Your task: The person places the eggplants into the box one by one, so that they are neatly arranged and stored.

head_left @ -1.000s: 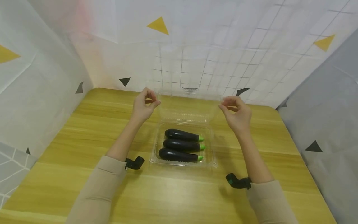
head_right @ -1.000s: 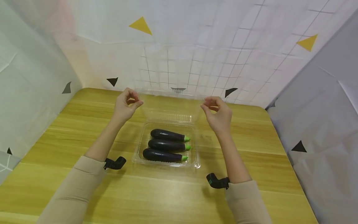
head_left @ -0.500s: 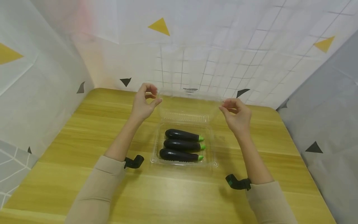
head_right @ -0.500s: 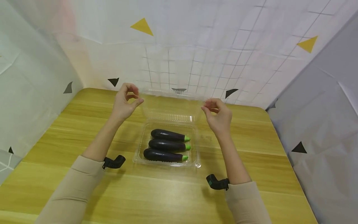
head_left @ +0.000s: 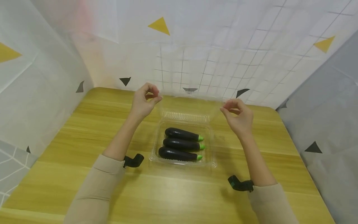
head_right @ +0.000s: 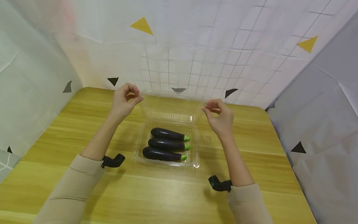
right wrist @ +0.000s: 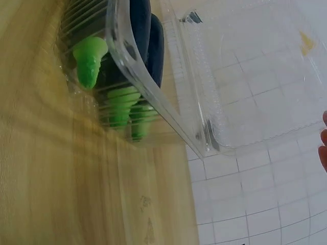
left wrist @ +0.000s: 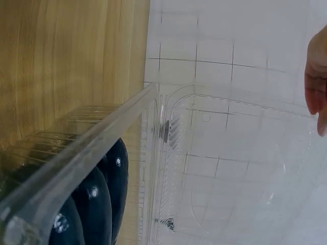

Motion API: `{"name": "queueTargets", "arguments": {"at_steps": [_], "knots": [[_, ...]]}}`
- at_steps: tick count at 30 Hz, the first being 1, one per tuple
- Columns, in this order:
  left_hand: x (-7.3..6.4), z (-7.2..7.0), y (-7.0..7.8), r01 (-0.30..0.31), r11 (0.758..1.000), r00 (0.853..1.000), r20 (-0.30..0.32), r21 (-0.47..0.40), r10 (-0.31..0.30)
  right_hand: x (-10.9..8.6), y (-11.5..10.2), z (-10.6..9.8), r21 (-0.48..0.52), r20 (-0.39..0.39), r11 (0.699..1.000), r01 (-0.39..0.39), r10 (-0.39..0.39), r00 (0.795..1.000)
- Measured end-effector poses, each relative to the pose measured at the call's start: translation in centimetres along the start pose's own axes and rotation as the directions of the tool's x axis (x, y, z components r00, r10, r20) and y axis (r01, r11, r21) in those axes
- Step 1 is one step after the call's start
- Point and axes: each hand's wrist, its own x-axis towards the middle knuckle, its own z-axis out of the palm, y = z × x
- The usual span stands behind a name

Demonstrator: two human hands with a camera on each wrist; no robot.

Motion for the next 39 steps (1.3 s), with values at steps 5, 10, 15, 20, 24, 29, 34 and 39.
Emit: {"name": "queueTargets", "arguments": {"at_steps": [5,10,15,20,24,29,34,39], "knots": [[-0.2,-0.2,-0.1,-0.004,1.0,1.0,0.009,0.002,0.004,0.1,-0.9,-0.5,0.007,0.021,0.999,-0.036,0.036,0.999],[-0.4,-0.4,-0.1,-0.014,1.0,1.0,0.023,-0.007,0.015,0.1,-1.1,-0.7,0.023,0.015,0.999,-0.03,0.03,0.999],[-0.8,-0.8,0.3,0.007,1.0,0.998,0.063,0.003,-0.007,-0.1,-1.2,-0.8,0.018,0.011,1.0,0.007,-0.007,1.0],[-1.4,-1.2,0.6,-0.001,1.0,0.994,0.109,0.011,-0.001,-0.4,-1.4,-0.9,0.02,0.021,0.998,0.052,-0.053,0.998],[-2.0,-1.6,0.8,-0.032,0.999,0.992,0.123,-0.002,0.032,-0.6,-1.5,-0.9,0.022,0.034,0.997,0.08,-0.081,0.996],[-2.7,-1.9,1.1,-0.043,0.999,0.99,0.131,-0.015,0.044,-1.1,-1.6,-1.1,0.036,0.05,0.996,0.081,-0.082,0.995],[-3.7,-2.5,1.0,-0.013,1.0,0.987,0.161,0.009,0.011,-1.7,-1.7,-1.4,0.097,0.096,0.992,0.084,-0.093,0.991],[-5.2,-3.1,1.0,0.016,0.998,0.978,0.207,0.055,-0.027,-2.3,-2.0,-1.8,0.122,0.158,0.991,0.06,-0.079,0.984]]}}
